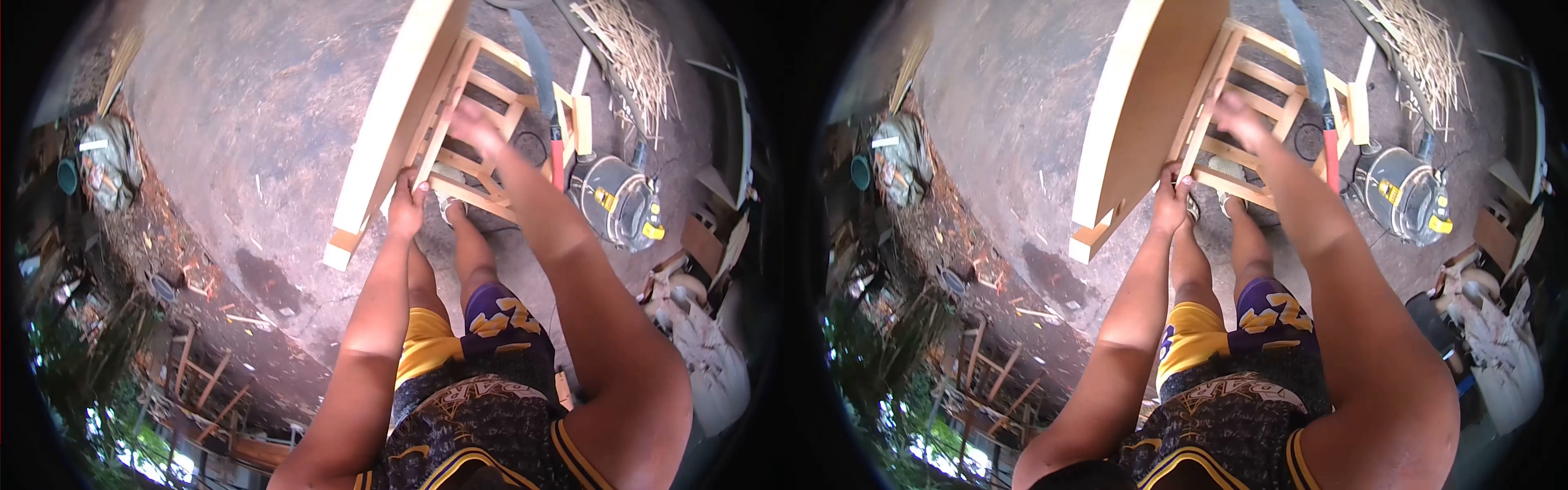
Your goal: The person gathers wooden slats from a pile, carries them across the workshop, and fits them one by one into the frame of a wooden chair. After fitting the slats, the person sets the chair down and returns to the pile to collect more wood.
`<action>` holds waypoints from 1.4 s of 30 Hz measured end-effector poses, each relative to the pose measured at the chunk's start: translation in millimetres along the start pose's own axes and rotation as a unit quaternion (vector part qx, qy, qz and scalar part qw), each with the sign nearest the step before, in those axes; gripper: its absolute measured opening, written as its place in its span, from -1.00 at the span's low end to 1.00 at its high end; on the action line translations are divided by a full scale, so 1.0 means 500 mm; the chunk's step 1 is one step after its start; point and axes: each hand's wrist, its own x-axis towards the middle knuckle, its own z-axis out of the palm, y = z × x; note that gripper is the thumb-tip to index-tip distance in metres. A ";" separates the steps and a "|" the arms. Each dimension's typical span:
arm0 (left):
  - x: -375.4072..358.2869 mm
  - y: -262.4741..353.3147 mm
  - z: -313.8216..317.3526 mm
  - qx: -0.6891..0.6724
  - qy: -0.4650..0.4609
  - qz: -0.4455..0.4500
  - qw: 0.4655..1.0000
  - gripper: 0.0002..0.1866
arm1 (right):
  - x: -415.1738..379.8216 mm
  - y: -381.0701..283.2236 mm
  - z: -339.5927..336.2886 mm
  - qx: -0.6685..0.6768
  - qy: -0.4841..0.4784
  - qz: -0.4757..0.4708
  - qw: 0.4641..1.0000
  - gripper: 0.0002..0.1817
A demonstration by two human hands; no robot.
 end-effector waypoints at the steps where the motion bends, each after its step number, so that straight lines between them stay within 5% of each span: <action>1: -0.001 0.008 -0.001 0.016 0.004 0.004 1.000 -0.63 | -0.017 0.057 0.002 -0.001 -0.077 -0.013 0.997 -0.41; 2: 0.003 0.009 -0.001 0.019 -0.007 0.010 1.000 -0.63 | -0.025 0.137 0.005 -0.004 -0.155 -0.027 0.987 -0.32; 4: 0.005 0.001 -0.003 0.005 -0.017 0.009 1.000 -0.63 | -0.089 0.211 0.024 -0.203 -0.117 0.000 0.972 -0.21; 6: 0.005 0.013 -0.007 0.012 -0.030 -0.015 0.999 -0.63 | -0.194 0.155 0.045 -0.439 -0.045 -0.046 0.896 -0.12; 10: 0.012 -0.001 -0.008 0.020 -0.043 0.006 0.999 -0.63 | -0.213 0.165 0.044 -0.513 0.057 -0.023 0.856 -0.34; 19: 0.021 -0.035 -0.002 0.021 -0.055 0.025 0.998 -0.64 | -0.212 0.148 0.044 -0.527 0.023 0.010 0.849 -0.57; 42: -0.001 -0.003 0.001 0.007 -0.033 -0.023 0.999 -0.59 | -0.207 0.147 0.045 -0.506 0.011 0.031 0.862 -0.50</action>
